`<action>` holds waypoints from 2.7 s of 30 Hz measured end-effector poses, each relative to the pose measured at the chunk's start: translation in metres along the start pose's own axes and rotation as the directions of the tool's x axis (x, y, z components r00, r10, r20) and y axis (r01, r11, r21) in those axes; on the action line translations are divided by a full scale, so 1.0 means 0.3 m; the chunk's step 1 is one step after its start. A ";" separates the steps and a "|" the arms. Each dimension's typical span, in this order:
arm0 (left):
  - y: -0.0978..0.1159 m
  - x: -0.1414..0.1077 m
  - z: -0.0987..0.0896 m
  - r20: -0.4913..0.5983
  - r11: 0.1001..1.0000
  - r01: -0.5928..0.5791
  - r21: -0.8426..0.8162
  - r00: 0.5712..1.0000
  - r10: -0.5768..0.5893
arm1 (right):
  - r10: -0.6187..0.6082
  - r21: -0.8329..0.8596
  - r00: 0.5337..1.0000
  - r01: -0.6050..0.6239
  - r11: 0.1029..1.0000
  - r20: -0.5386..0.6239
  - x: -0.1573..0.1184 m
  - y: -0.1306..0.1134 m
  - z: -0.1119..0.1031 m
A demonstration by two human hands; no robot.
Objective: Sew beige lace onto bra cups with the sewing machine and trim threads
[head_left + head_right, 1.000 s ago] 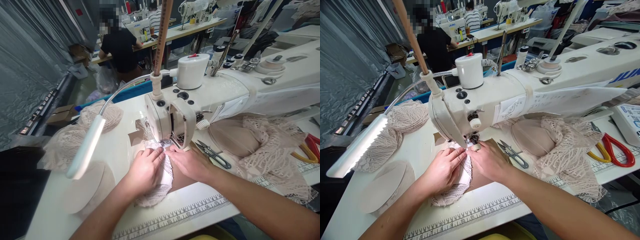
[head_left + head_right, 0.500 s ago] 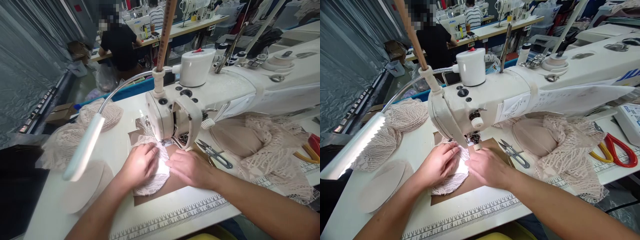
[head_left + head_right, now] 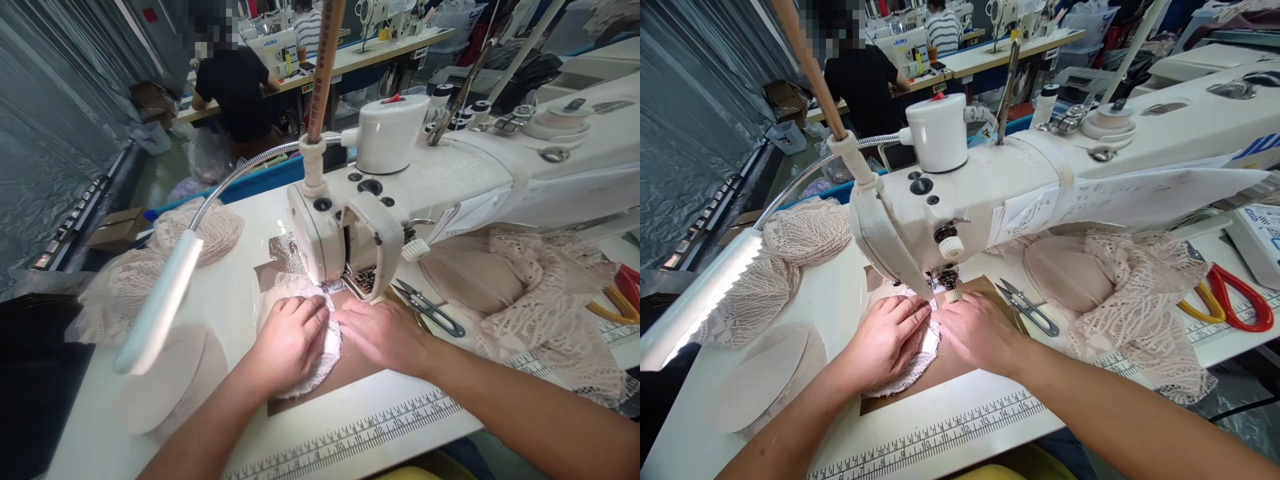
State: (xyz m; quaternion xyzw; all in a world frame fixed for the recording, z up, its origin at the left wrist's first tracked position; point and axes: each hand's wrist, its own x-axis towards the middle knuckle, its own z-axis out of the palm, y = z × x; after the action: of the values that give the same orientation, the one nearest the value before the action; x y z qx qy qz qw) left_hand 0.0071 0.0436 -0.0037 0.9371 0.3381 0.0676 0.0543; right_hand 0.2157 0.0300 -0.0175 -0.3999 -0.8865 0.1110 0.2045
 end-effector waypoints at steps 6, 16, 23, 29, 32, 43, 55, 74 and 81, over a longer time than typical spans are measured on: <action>-0.001 0.000 -0.005 0.017 1.000 0.008 0.011 1.000 -0.008 | 0.052 -0.141 0.997 -0.044 0.989 0.056 0.013 -0.008 0.001; -0.016 0.017 -0.004 0.026 0.999 0.008 0.038 1.000 -0.009 | 0.111 -0.156 0.993 -0.102 0.982 0.049 0.034 -0.008 0.009; -0.027 0.020 0.003 -0.013 0.999 -0.019 0.034 1.000 0.019 | 0.131 -0.183 0.991 -0.121 0.976 0.040 0.036 -0.013 0.014; -0.035 0.027 0.004 -0.030 0.999 -0.018 0.032 0.999 0.019 | 0.145 -0.183 0.989 -0.137 0.974 0.032 0.035 -0.006 0.024; -0.041 0.031 0.007 -0.036 1.000 -0.020 0.019 0.999 0.020 | 0.133 -0.162 0.991 -0.127 0.979 0.026 0.034 0.001 0.021; -0.077 0.043 0.003 -0.080 1.000 0.009 -0.005 0.997 -0.010 | 0.087 -0.127 0.996 -0.083 0.988 0.025 0.040 0.012 0.030; -0.058 0.010 -0.004 -0.054 0.999 0.028 -0.028 0.998 -0.030 | 0.174 -0.095 0.984 -0.177 0.980 -0.039 0.034 0.007 0.018; -0.067 0.006 -0.015 -0.154 0.994 -0.020 -0.111 0.988 0.002 | -0.013 -0.011 0.991 0.015 1.000 0.136 0.032 -0.004 -0.003; -0.062 0.003 0.019 -0.135 0.998 -0.041 -0.056 0.990 0.033 | -0.034 0.089 0.986 0.020 0.996 0.161 0.026 0.002 -0.008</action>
State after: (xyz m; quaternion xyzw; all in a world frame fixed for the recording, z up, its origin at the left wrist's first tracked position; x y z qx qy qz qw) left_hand -0.0029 0.0581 -0.0120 0.9345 0.3215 0.1414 0.0576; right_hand 0.2125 0.0365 -0.0135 -0.3683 -0.8998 0.1790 0.1506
